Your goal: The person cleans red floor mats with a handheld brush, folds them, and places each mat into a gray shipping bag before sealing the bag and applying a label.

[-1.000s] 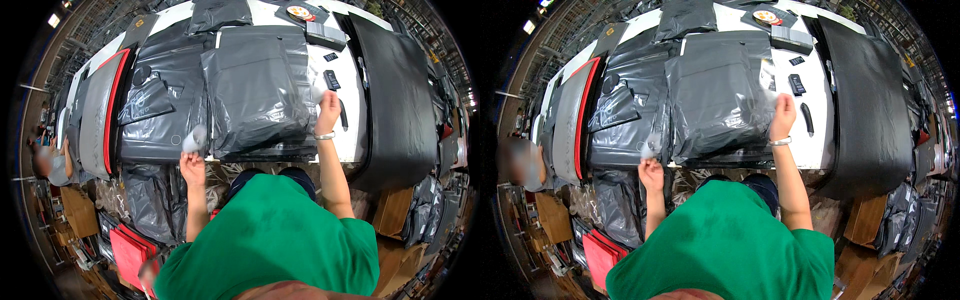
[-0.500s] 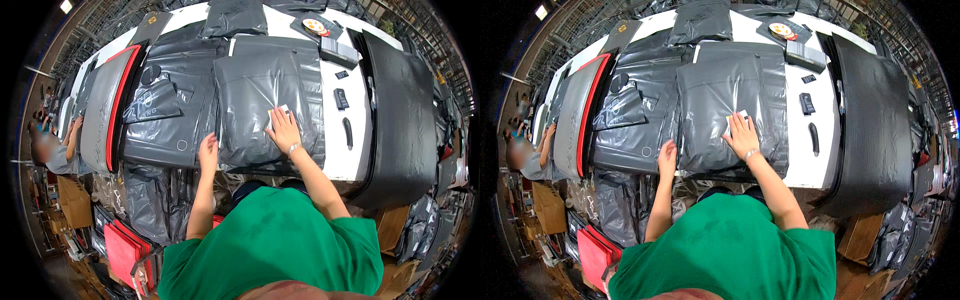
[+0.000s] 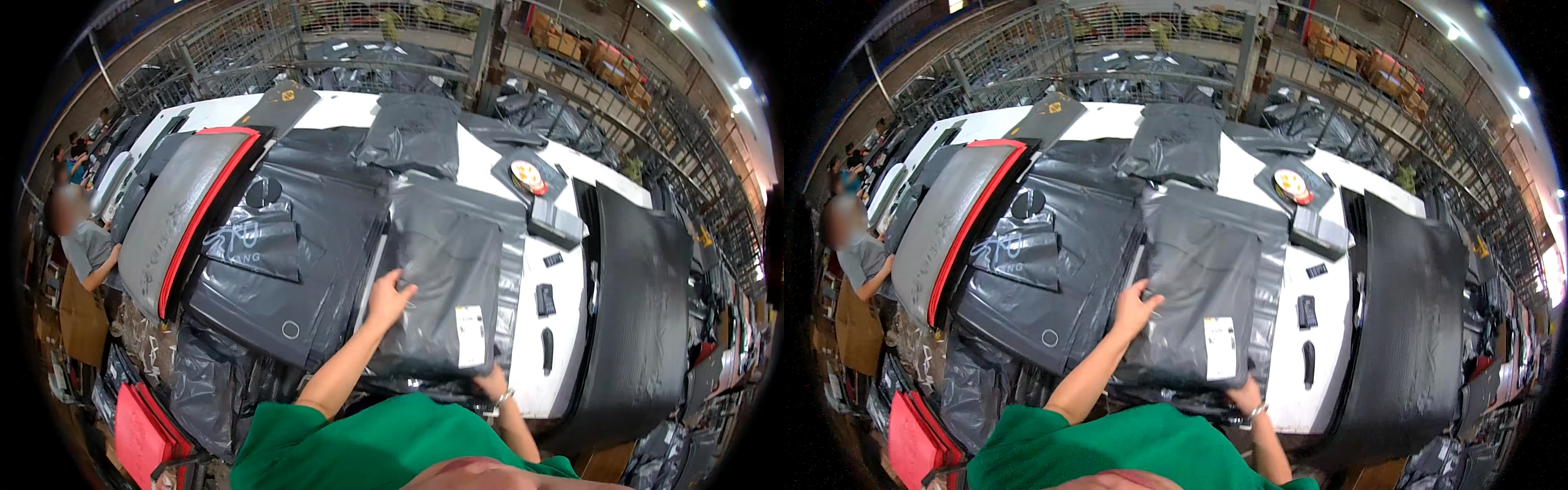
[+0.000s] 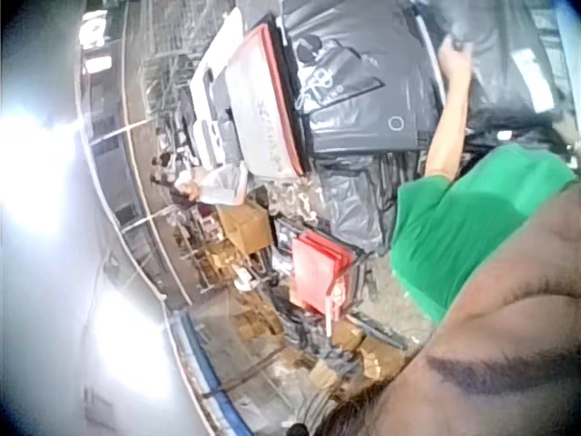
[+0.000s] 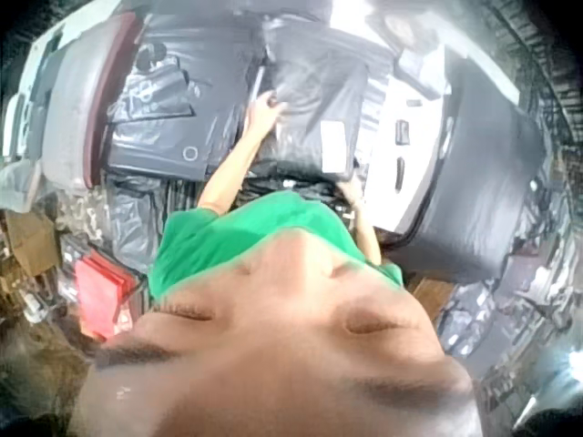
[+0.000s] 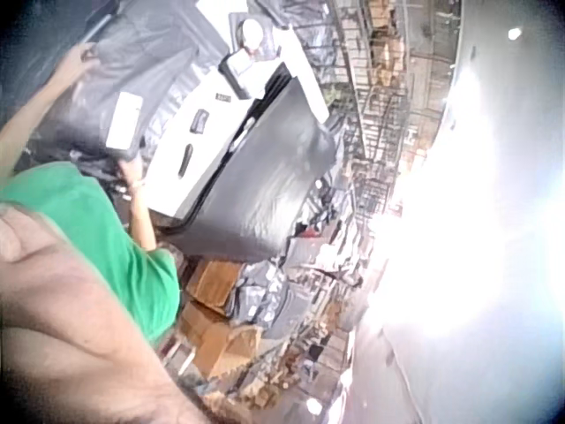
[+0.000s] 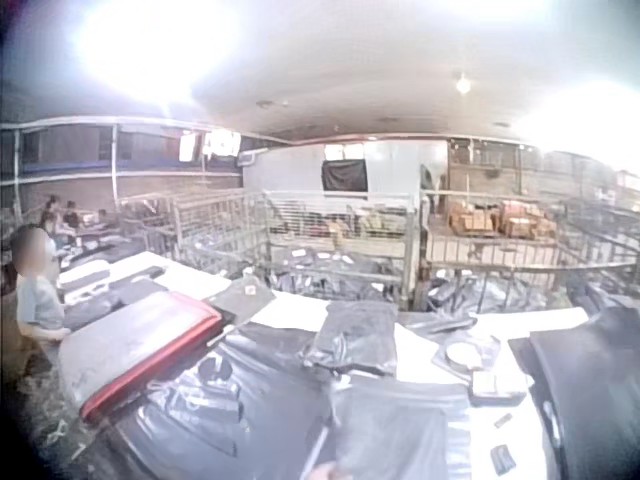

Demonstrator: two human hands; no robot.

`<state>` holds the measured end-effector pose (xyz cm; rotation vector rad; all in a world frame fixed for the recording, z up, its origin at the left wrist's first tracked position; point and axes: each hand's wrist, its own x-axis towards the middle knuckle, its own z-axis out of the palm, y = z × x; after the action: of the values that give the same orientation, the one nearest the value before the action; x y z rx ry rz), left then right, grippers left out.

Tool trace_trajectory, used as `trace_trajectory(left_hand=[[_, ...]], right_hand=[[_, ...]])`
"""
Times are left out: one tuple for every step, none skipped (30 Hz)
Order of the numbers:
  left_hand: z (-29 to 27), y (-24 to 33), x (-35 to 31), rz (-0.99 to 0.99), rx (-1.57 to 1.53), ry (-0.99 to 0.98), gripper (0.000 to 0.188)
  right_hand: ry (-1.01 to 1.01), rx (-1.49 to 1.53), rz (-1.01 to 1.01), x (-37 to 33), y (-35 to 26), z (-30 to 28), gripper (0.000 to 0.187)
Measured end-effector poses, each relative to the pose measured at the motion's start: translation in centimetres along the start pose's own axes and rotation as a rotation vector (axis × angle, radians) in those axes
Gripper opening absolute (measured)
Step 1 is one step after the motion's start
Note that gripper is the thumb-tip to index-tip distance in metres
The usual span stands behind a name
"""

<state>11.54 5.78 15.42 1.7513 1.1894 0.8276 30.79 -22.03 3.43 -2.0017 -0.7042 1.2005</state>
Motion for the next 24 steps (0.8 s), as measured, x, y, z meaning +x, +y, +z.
trace_trajectory(left_hand=[[-1.2,3.8,-0.1,0.022,-0.003,-0.132,0.041],[-2.0,5.5,-0.2,0.205,0.074,-0.117,0.039],[-3.3,7.5,-0.1,0.311,0.117,-0.147,0.037],[-5.5,10.2,0.3,0.423,0.183,-0.170,0.036],[-7.4,12.5,1.4,0.513,0.235,-0.123,0.042],[-10.1,14.9,2.3,0.502,0.214,-0.083,0.050],[-12.5,17.0,3.3,0.665,0.225,0.074,0.057],[-14.8,18.8,3.2,0.685,0.227,0.175,0.059],[-15.7,19.5,3.6,0.762,0.127,0.238,0.055],[-16.1,19.5,3.4,0.843,0.027,0.310,0.050],[-15.9,18.0,2.8,0.908,-0.140,0.278,0.042],[-15.1,16.4,2.2,0.853,-0.204,0.151,0.032],[-14.0,15.3,1.7,0.713,-0.163,0.026,0.027],[-12.8,14.5,0.7,0.524,-0.155,-0.137,0.023],[-11.5,12.1,-0.5,0.350,-0.226,-0.267,0.024],[-10.4,9.4,-1.9,0.250,-0.176,-0.377,0.024],[-9.6,6.9,-3.4,0.201,-0.211,-0.467,0.024],[-8.7,6.2,-4.5,0.138,-0.267,-0.592,0.025],[-8.3,6.0,-5.3,0.132,-0.267,-0.679,0.026],[-8.2,5.8,-6.0,0.134,-0.265,-0.769,0.027],[-8.0,5.6,-6.4,0.139,-0.258,-0.817,0.027],[-7.8,5.2,-6.7,0.152,-0.251,-0.866,0.027],[-7.9,4.7,-6.9,0.159,-0.235,-0.903,0.028],[-7.6,3.7,-7.2,0.134,-0.271,-0.913,0.028]], right_hand=[[-0.031,0.075,-0.042,-0.2,1.3,1.8,0.052],[-0.066,0.139,-0.082,0.2,1.6,3.3,0.051],[-0.003,0.166,-0.216,0.2,-0.6,4.6,0.052],[0.062,0.214,-0.350,-0.1,-3.2,6.2,0.052],[0.137,0.092,-0.425,2.3,-6.0,6.7,0.047],[0.190,-0.015,-0.532,3.6,-12.1,6.6,0.040],[0.119,0.273,-0.336,5.5,-18.2,6.3,0.037],[0.011,0.445,-0.361,7.0,-24.9,5.6,0.040],[-0.123,0.486,-0.648,11.7,-29.6,4.3,0.046],[-0.243,0.682,-0.842,14.4,-35.2,3.7,0.054],[-0.308,0.830,-0.952,15.1,-40.5,3.3,0.053],[-0.383,0.971,-1.058,15.9,-45.5,2.6,0.052],[-0.363,0.930,-1.121,16.1,-49.5,1.8,0.055],[-0.354,0.891,-1.184,15.6,-52.0,1.8,0.057],[-0.390,0.745,-1.228,13.5,-52.8,3.0,0.054],[-0.422,0.590,-1.271,11.4,-53.6,3.9,0.051],[-0.525,0.487,-1.170,8.4,-52.4,5.7,0.041],[-0.534,0.297,-1.259,8.3,-49.6,7.1,0.031],[-0.440,0.044,-1.375,7.4,-46.3,8.4,0.024],[-0.470,-0.071,-1.262,5.6,-42.4,9.1,0.020],[-0.411,-0.211,-1.213,5.8,-36.8,10.0,0.021],[-0.395,-0.301,-1.018,5.5,-30.8,10.5,0.023],[-0.423,-0.238,-0.830,4.0,-25.8,10.1,0.021],[-0.427,0.020,-0.316,1.0,-21.5,9.3,0.019]])
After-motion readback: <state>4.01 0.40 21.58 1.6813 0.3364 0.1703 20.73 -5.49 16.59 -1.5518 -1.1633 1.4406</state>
